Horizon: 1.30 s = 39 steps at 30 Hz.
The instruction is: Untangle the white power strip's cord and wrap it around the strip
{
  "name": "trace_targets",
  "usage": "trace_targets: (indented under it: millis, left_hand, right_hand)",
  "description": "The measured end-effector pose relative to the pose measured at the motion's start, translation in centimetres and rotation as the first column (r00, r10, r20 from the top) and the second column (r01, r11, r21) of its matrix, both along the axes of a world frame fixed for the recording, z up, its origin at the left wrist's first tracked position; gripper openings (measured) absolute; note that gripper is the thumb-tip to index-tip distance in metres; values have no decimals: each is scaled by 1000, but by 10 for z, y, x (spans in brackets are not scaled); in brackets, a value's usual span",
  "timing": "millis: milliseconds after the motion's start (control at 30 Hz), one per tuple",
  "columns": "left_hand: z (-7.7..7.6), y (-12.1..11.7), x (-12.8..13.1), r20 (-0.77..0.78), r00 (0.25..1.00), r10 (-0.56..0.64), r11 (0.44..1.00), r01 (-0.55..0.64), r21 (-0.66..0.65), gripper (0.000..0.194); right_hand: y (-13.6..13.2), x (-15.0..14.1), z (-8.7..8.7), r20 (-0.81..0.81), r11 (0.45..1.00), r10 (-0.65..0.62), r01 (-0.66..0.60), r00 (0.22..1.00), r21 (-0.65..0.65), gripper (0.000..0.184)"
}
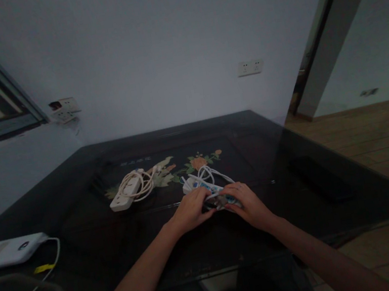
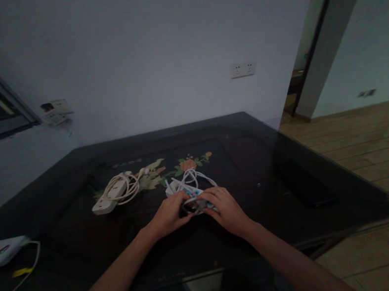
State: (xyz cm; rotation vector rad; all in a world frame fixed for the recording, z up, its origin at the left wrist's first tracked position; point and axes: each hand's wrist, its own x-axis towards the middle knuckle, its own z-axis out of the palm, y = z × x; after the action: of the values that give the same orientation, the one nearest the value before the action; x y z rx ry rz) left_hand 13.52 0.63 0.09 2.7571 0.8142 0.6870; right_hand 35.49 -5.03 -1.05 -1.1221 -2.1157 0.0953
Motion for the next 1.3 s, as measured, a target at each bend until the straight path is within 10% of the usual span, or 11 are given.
trace_targets:
  millis: [367,600,1067,1200,1300]
  left_hand:
    - [7,-1,-2,19,997,-76,995,75,69,20]
    - [6,5,-2,240,966,101,988,-125,90,27]
    - [11,17,-6,168,972,164,969,-191,158,18]
    - [15,24,-14,446,861,245,965,-261,-27,12]
    - [15,36,-22,680,640,357,934,-234,-271,16]
  right_hand:
    - [15,-8,13,167,993,-48,65,985,-98,42]
    - [16,-15,9,141,993,-76,88,987,-84,44]
    - [7,-9,17,44,992,49,-43,998,-119,44]
    - [7,-7,14,-64,993,24,-31,998,-115,46]
    - [10,-7,13,-111,994,-25,13,993,-109,40]
